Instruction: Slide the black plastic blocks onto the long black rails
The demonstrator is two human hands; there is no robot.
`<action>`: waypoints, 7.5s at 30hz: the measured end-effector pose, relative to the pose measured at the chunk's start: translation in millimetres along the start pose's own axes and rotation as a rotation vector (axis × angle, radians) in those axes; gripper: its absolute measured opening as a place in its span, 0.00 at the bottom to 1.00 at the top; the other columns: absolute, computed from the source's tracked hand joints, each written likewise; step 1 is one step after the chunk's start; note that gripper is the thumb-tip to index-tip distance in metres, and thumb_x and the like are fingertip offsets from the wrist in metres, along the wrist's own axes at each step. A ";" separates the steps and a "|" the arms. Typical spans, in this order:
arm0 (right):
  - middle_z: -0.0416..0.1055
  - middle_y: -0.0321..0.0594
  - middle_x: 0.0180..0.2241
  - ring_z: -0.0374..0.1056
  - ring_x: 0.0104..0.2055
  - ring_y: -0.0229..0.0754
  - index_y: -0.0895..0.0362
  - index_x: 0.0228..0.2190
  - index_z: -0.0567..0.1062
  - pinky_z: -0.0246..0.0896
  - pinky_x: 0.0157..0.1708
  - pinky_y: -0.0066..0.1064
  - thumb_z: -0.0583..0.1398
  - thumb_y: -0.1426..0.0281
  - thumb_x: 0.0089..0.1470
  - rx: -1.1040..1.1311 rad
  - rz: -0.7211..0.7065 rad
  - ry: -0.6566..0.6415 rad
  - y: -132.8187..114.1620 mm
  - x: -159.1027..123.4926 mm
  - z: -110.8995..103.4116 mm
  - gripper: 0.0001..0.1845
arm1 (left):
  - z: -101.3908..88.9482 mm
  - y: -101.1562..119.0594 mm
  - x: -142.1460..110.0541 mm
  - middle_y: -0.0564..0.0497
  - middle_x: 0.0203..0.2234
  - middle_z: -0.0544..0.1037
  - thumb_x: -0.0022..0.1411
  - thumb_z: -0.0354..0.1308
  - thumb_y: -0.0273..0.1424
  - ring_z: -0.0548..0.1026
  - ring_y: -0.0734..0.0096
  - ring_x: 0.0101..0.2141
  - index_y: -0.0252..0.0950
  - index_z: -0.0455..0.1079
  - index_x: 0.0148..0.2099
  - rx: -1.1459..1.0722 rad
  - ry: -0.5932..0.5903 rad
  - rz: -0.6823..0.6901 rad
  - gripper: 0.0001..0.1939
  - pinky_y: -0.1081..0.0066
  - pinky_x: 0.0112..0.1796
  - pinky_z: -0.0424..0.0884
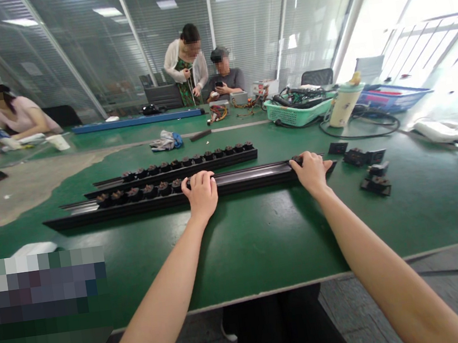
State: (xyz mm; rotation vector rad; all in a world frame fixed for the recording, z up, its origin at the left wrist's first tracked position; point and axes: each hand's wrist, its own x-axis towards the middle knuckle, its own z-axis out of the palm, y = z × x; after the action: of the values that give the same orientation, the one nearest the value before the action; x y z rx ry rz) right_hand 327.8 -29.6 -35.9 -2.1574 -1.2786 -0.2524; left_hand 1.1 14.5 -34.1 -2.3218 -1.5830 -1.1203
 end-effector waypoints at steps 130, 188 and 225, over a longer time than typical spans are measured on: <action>0.69 0.59 0.53 0.63 0.53 0.57 0.61 0.47 0.75 0.49 0.57 0.56 0.56 0.64 0.61 -0.068 0.189 0.019 20.3 9.8 -11.1 0.17 | 1.3 2.2 0.1 0.46 0.54 0.79 0.75 0.43 0.32 0.70 0.55 0.59 0.45 0.72 0.53 -0.013 -0.007 -0.010 0.17 0.47 0.67 0.46; 0.74 0.55 0.47 0.70 0.48 0.55 0.57 0.54 0.79 0.64 0.48 0.40 0.61 0.56 0.63 0.005 0.234 -0.023 27.9 7.8 -18.5 0.25 | 3.5 -4.7 0.0 0.46 0.53 0.80 0.74 0.44 0.31 0.72 0.55 0.58 0.44 0.72 0.53 0.003 0.018 0.010 0.16 0.46 0.66 0.47; 0.66 0.59 0.53 0.64 0.58 0.61 0.51 0.59 0.74 0.63 0.53 0.48 0.57 0.49 0.65 -0.058 0.401 -0.099 17.2 3.6 -25.8 0.29 | 1.8 -2.9 0.3 0.46 0.52 0.80 0.75 0.44 0.32 0.72 0.56 0.58 0.44 0.72 0.52 -0.014 0.010 0.002 0.16 0.46 0.66 0.47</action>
State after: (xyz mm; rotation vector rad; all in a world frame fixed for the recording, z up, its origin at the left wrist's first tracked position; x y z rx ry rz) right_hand 347.8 -48.2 -20.8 -2.4436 -0.8697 -0.0169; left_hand -0.5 16.8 -36.1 -2.3223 -1.5743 -1.1452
